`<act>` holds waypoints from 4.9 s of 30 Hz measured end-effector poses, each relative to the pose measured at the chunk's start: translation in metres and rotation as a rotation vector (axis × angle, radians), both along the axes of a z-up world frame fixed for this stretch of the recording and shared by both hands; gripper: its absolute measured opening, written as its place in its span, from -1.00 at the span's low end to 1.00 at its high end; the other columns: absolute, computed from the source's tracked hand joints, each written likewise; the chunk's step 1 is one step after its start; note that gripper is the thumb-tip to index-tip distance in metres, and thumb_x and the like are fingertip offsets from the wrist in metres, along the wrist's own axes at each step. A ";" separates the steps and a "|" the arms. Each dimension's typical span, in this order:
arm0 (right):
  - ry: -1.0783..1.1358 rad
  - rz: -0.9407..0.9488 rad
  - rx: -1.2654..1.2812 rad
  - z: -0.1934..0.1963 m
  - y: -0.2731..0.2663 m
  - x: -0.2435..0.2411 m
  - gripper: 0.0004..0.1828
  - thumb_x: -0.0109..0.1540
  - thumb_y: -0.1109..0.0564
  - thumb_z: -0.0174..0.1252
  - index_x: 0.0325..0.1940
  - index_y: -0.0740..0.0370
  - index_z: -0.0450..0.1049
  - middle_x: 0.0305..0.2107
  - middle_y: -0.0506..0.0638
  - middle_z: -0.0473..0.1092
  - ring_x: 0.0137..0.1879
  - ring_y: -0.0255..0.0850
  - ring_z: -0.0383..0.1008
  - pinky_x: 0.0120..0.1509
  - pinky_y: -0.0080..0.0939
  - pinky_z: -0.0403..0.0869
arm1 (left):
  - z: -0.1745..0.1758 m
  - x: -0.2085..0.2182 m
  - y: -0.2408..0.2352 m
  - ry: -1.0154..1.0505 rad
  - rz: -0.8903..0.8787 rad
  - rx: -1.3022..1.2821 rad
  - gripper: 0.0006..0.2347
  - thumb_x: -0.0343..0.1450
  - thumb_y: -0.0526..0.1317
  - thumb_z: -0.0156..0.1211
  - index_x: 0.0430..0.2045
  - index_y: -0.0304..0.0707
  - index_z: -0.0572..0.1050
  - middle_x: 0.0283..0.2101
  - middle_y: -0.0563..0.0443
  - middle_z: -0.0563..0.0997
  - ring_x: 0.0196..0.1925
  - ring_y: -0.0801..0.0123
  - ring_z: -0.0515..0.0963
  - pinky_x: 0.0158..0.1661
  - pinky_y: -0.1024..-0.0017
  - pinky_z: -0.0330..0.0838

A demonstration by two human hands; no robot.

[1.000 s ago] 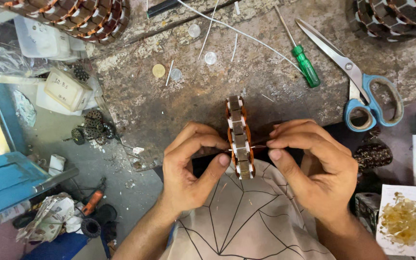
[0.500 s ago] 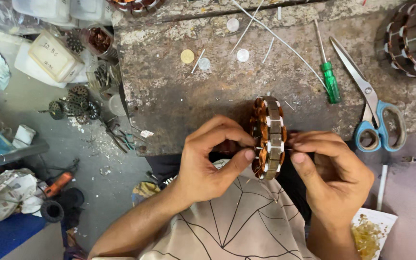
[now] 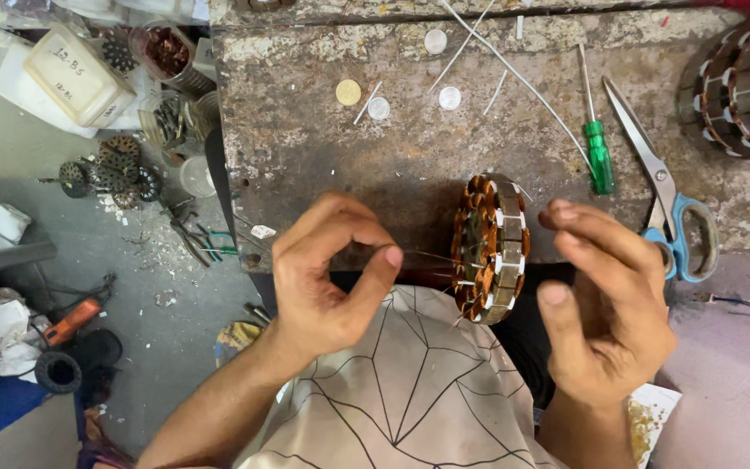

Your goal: The person inserts white insulation strips into the slots of a motor stator by hand. They use scissors to cut the strips and a screwdriver to push and seat the materials into the stator slots.

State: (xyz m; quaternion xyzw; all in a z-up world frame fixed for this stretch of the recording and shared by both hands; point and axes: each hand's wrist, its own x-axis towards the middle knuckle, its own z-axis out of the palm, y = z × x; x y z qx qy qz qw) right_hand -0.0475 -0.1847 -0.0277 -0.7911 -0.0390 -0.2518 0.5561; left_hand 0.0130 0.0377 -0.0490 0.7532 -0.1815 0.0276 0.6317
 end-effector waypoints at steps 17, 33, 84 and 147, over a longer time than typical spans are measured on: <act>-0.073 0.359 -0.520 0.021 -0.037 0.033 -0.66 0.18 0.38 0.26 0.05 0.29 0.56 0.06 0.12 0.51 0.27 0.15 0.53 0.33 -0.01 0.54 | 0.001 -0.001 -0.005 -0.009 0.108 0.153 -0.93 0.30 -0.49 0.21 -0.47 -0.39 0.48 -0.32 -0.04 0.53 -0.36 0.42 0.47 -0.30 0.50 0.36; -0.224 0.163 -0.442 0.003 -0.023 0.029 -0.63 0.06 0.47 0.33 -0.07 0.36 0.52 -0.09 0.22 0.50 0.10 0.24 0.56 0.20 0.08 0.58 | -0.006 0.003 -0.005 -0.021 0.140 0.205 -0.93 0.32 -0.48 0.24 -0.48 -0.39 0.48 -0.31 -0.05 0.54 -0.36 0.41 0.49 -0.30 0.50 0.39; 0.114 -0.064 0.106 -0.003 -0.015 0.001 -0.69 0.35 0.43 0.18 0.19 0.46 0.46 0.02 0.21 0.47 0.11 -0.15 0.57 0.25 -0.27 0.54 | 0.026 0.011 -0.022 -0.096 -0.241 -0.032 -0.91 0.42 -0.46 0.28 -0.26 -0.36 0.62 -0.27 -0.03 0.70 -0.25 0.28 0.67 -0.18 0.39 0.53; 0.044 0.285 -1.160 0.161 -0.022 0.206 -0.65 -0.04 0.21 0.24 -0.17 0.22 0.58 -0.30 0.11 0.51 -0.26 0.11 0.57 -0.19 0.07 0.54 | -0.065 0.021 -0.048 -0.381 -0.265 -0.183 -0.74 0.68 -0.06 0.01 0.22 -0.04 0.42 0.32 -0.12 0.50 0.45 0.00 0.48 0.42 -0.18 0.23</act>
